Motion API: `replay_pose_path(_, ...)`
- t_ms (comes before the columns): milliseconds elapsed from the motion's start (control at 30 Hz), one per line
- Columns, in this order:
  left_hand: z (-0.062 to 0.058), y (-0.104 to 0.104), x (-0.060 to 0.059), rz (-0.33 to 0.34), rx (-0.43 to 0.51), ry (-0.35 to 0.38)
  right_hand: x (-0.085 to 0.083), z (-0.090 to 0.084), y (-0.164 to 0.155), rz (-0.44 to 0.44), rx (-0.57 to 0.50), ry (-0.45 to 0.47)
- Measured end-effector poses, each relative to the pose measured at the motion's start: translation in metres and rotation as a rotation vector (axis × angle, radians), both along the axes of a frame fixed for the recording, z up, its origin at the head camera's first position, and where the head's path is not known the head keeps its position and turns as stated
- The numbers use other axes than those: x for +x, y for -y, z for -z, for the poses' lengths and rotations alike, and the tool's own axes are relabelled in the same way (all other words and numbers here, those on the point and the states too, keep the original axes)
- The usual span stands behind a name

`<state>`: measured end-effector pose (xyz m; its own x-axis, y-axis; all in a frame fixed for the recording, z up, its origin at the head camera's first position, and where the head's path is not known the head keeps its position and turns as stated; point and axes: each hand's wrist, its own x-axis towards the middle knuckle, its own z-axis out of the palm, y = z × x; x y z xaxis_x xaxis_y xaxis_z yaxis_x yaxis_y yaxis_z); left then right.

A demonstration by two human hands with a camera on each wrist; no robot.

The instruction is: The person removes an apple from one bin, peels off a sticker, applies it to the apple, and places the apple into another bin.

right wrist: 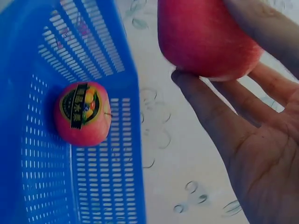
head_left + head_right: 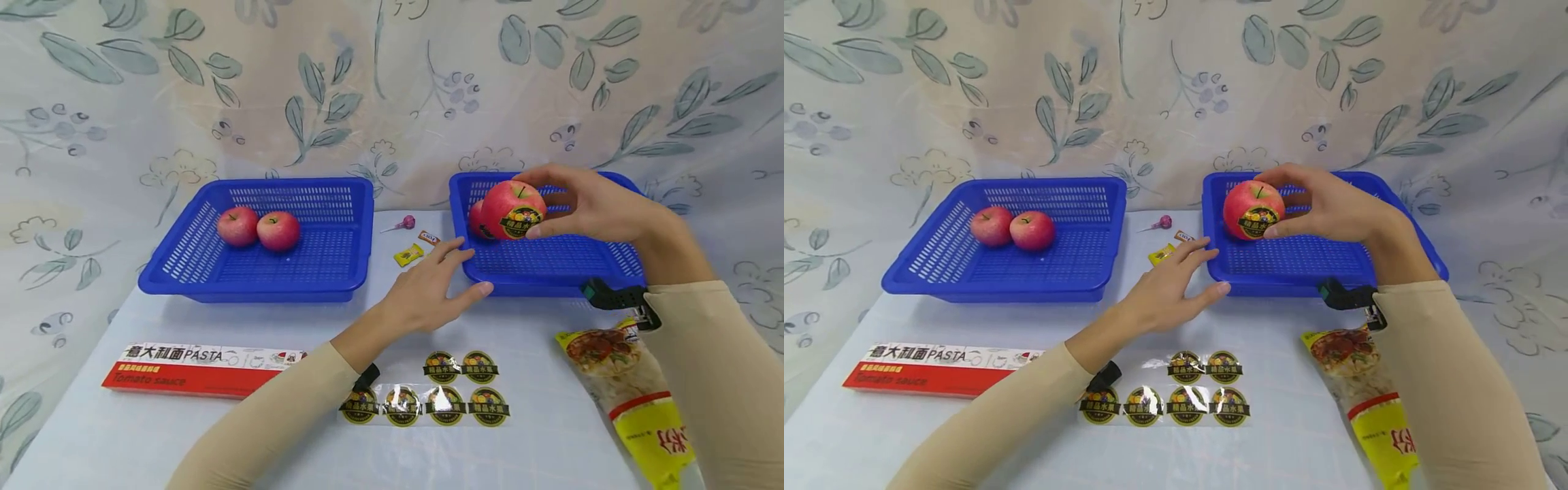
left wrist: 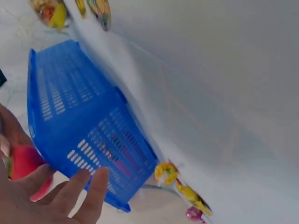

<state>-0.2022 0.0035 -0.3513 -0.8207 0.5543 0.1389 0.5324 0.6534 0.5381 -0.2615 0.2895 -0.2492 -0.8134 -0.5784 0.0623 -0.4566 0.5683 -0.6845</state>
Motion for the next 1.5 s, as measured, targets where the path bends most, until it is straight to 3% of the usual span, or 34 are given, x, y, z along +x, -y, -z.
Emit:
replay_pose_path(267,0.002,-0.006,-0.005,-0.036,-0.028,-0.101,-0.041,0.014,-0.012,0.073,0.003,0.054)
replay_pose_path(467,-0.001,-0.011,-0.010,-0.092,0.017,-0.051,-0.067,0.029,-0.030,0.176,0.050,0.089)
replay_pose_path(700,-0.003,-0.013,-0.013,-0.104,-0.059,-0.100,-0.089,0.048,-0.055,0.258,0.126,0.199)
replay_pose_path(833,-0.004,-0.013,-0.013,-0.110,-0.078,-0.125,-0.096,0.063,-0.067,0.279,0.169,0.267)
replay_pose_path(1100,-0.005,-0.015,-0.012,-0.120,-0.096,-0.103,-0.102,0.084,-0.073,0.260,0.197,0.388)
replay_pose_path(1233,-0.007,-0.014,-0.012,-0.120,-0.111,-0.099,-0.104,0.084,-0.069,0.259,0.212,0.413)
replay_pose_path(1367,-0.014,-0.010,-0.012,-0.096,-0.150,-0.045,-0.103,0.080,-0.066,0.242,0.284,0.411)
replay_pose_path(1500,-0.024,0.004,-0.012,-0.055,-0.208,-0.003,-0.099,0.066,-0.065,0.181,0.373,0.348)
